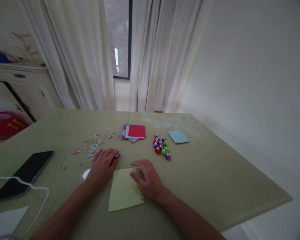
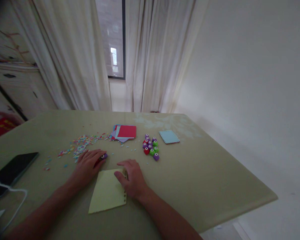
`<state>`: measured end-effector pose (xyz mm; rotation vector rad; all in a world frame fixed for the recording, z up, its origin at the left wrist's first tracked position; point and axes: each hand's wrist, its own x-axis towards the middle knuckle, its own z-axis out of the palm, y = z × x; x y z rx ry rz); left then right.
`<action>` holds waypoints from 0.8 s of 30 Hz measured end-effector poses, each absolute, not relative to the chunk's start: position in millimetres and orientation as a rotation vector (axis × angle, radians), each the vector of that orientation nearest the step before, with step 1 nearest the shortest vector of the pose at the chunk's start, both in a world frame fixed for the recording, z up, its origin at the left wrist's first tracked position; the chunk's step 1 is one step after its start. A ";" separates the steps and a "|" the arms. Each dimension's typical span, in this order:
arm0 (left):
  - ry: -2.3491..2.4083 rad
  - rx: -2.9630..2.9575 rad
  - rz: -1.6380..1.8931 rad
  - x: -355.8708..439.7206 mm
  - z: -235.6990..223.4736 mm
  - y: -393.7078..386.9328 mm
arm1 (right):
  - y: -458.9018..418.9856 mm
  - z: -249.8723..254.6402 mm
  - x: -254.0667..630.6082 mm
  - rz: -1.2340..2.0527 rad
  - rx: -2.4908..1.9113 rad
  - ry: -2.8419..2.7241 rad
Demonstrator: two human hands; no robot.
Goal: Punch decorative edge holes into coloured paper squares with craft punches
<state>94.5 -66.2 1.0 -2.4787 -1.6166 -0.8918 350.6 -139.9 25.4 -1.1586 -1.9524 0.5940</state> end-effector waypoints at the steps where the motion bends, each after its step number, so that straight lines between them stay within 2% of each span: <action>1: -1.595 -2.485 -0.910 94.2 1.8 -66.0 | -137.8 24.4 351.0 0.617 -1.163 -1.898; 8: -1.372 -2.571 -1.103 108.1 15.4 -84.5 | -133.1 23.5 348.8 0.764 -1.138 -1.652; 15: -1.137 -2.745 -1.227 146.8 18.1 -130.5 | -135.2 27.8 353.1 1.169 -1.027 -1.540; 18: -1.182 -2.772 -1.157 145.1 15.8 -132.7 | -132.3 25.3 360.1 1.278 -0.997 -1.331; 24: -1.104 -3.006 -0.772 123.2 18.9 -126.4 | -123.2 33.8 385.5 1.458 -1.004 -1.002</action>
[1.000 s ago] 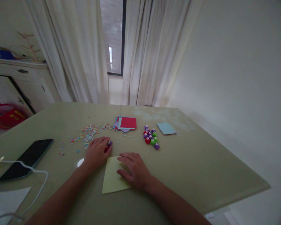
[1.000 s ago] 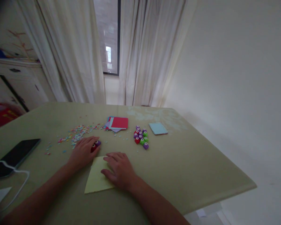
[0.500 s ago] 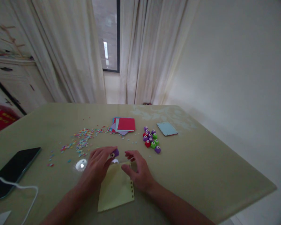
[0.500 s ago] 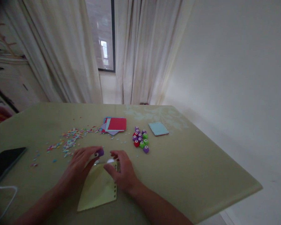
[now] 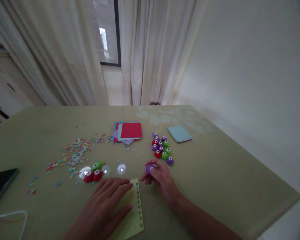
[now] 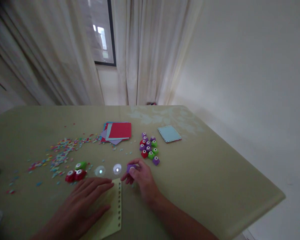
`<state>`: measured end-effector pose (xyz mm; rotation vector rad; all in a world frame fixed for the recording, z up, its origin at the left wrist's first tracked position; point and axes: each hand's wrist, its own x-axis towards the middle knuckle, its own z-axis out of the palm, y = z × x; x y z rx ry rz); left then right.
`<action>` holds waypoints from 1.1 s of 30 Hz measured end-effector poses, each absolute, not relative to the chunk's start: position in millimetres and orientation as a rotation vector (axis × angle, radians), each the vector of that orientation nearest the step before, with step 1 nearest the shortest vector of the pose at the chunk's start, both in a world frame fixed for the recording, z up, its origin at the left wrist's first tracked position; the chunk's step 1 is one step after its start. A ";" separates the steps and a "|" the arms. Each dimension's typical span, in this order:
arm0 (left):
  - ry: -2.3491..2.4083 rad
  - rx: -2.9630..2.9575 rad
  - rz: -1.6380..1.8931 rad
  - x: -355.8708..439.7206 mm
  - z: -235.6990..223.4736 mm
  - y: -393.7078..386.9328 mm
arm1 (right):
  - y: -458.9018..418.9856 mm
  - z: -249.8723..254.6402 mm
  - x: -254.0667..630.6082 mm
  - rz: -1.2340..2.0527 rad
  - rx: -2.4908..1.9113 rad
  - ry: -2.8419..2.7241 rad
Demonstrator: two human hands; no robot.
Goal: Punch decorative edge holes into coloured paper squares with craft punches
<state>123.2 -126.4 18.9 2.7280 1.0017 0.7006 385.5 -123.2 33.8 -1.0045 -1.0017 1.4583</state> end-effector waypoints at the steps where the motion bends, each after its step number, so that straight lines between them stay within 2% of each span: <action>1: 0.988 2.742 0.664 122.0 20.2 -126.3 | -121.7 35.6 389.0 1.478 -1.016 -0.974; 6: 0.903 2.813 0.642 128.2 21.7 -129.4 | -115.2 39.4 396.6 1.526 -1.097 -0.931; 10: 0.890 2.866 0.671 132.6 15.0 -130.7 | -111.0 36.3 398.9 1.417 -1.180 -1.058; 19: 0.955 2.868 0.652 129.8 7.1 -133.1 | -111.2 38.4 404.2 0.735 -1.408 -1.913; 22: 0.972 2.869 0.626 130.1 7.4 -133.8 | -111.8 39.9 405.0 0.607 -1.468 -2.060; 27: 1.002 2.802 0.626 130.5 8.5 -133.9 | -109.1 41.7 411.9 0.556 -1.582 -2.073; 33: 1.009 2.783 0.609 130.0 8.1 -134.1 | -112.8 39.3 406.8 0.468 -1.455 -1.932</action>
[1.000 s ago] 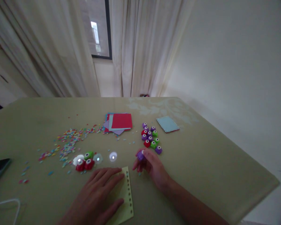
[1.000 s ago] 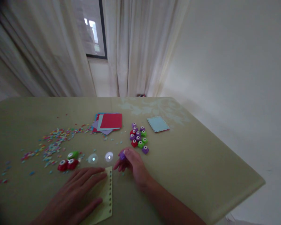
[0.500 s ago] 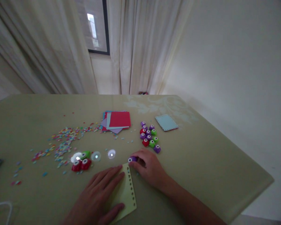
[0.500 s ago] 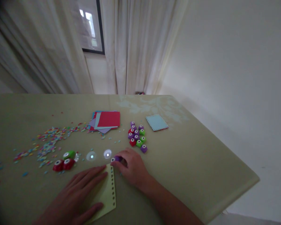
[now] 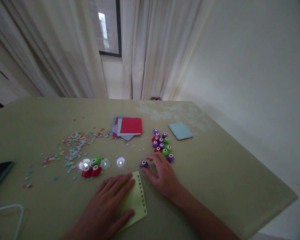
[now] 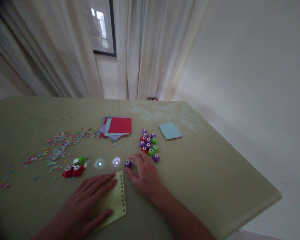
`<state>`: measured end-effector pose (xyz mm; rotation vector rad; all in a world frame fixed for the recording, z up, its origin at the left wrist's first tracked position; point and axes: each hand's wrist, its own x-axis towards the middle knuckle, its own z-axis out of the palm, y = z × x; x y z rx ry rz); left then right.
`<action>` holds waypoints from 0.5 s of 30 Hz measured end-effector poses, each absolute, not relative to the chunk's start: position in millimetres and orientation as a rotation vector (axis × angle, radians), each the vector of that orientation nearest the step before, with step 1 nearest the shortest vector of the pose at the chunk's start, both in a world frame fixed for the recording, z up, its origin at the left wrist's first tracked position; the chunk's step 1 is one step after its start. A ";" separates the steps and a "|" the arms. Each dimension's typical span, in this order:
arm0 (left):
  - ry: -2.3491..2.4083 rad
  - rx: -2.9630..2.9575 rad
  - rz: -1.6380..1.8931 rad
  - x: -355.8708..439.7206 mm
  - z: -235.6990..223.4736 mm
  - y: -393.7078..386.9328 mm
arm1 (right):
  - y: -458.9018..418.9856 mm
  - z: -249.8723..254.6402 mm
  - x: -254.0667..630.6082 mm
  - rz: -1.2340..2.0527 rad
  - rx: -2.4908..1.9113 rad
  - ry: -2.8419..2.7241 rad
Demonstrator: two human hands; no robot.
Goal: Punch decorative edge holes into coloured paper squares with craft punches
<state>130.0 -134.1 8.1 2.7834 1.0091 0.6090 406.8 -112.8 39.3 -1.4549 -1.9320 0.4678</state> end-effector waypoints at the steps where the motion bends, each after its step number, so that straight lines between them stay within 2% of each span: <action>1: 1.009 2.783 0.607 129.8 8.0 -134.3 | -115.6 39.7 403.9 0.462 -1.438 -1.905; 8: 0.996 2.783 0.568 127.4 13.5 -132.8 | -131.7 39.8 392.1 0.771 -1.442 -2.109; 15: 0.970 2.781 0.641 128.8 12.4 -130.1 | -130.0 33.5 396.0 0.689 -1.434 -2.046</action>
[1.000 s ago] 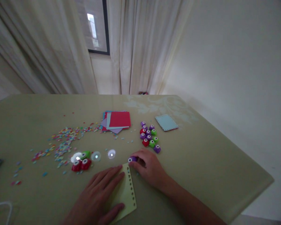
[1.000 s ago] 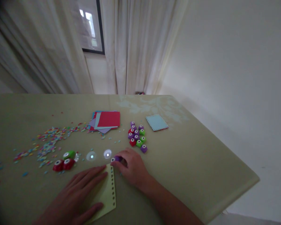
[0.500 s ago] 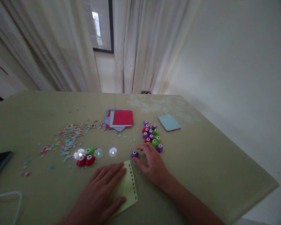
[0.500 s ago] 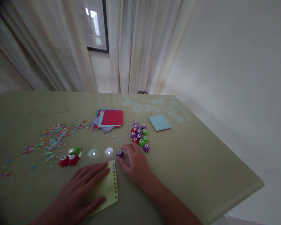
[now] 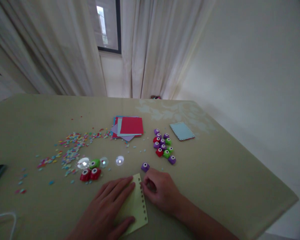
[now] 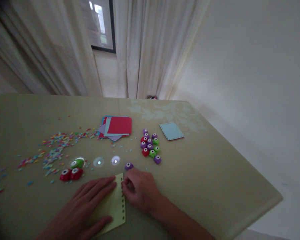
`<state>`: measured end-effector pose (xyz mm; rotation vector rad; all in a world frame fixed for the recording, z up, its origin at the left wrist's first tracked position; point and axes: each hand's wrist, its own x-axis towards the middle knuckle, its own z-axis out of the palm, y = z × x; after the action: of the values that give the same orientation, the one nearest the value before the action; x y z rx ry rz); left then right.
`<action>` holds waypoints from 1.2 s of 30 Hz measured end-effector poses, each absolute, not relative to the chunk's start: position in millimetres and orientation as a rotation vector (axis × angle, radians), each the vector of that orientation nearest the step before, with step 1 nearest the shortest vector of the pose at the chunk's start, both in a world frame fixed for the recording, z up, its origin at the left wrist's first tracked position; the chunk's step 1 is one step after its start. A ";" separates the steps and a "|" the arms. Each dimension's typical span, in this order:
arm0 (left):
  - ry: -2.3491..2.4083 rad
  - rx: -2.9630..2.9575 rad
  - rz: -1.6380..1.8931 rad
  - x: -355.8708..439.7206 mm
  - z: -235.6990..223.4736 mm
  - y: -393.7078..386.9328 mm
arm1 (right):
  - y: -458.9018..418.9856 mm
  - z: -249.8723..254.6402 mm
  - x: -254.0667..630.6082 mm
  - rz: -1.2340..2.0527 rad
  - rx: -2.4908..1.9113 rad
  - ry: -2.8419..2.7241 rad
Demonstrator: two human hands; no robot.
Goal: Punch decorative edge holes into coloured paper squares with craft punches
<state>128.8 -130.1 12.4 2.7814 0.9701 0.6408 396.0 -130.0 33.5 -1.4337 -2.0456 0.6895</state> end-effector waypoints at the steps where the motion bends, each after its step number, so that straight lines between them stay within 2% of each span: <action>1: 0.979 2.782 0.654 128.8 10.6 -129.9 | -128.1 33.3 397.2 0.636 -1.429 -2.007; 5: 1.023 2.761 0.720 127.9 4.3 -128.1 | -115.7 33.8 404.2 0.479 -1.424 -1.896; 13: 1.105 2.783 0.747 130.9 7.5 -128.6 | -112.4 34.4 405.2 0.716 -1.407 -1.895; 36: 1.056 2.944 0.755 132.6 12.7 -128.4 | -115.3 29.6 401.0 0.746 -1.272 -1.944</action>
<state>132.6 -128.4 12.7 2.9440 1.0563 0.7546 401.0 -115.3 29.6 -1.2720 -1.9444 0.7458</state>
